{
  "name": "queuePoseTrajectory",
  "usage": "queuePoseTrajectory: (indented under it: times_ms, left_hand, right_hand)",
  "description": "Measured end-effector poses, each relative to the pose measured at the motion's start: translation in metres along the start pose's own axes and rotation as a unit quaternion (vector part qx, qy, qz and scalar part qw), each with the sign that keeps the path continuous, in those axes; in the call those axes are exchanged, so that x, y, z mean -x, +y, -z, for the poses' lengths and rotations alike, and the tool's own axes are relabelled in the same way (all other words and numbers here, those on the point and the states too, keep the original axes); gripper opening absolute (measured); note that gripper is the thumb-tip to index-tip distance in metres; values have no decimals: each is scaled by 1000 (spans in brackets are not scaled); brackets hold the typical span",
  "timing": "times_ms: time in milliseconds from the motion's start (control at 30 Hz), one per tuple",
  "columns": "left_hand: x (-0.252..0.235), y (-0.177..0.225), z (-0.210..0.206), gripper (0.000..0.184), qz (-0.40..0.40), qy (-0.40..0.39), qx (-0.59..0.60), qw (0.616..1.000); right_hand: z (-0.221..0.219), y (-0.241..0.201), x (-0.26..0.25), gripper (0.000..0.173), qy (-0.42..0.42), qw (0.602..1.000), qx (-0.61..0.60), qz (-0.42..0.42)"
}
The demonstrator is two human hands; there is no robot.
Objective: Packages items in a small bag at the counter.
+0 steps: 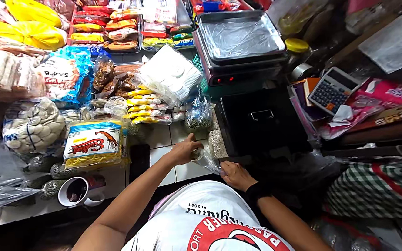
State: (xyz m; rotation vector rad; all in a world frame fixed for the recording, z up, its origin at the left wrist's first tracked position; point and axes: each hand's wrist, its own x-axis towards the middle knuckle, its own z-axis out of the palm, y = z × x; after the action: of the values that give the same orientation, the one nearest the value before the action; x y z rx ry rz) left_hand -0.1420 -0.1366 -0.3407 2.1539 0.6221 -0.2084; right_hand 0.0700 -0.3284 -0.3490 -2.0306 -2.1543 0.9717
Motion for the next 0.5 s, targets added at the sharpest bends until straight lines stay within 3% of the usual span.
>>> queuePoseTrajectory:
  times_ms: [67,267,500]
  left_hand:
    - [-8,1,13,21,-26,-5,-23,999]
    - [-8,21,62,16,-109,-49,-21,993]
    - [14,102,128,13,-278,42,-74,957]
  right_hand:
    - [-1,1,0,34,-1,1000,-13,-12]
    - [-6,6,-1,34,12,997,-67,-42]
    - [16,-19,7,42,235,964,-94,80]
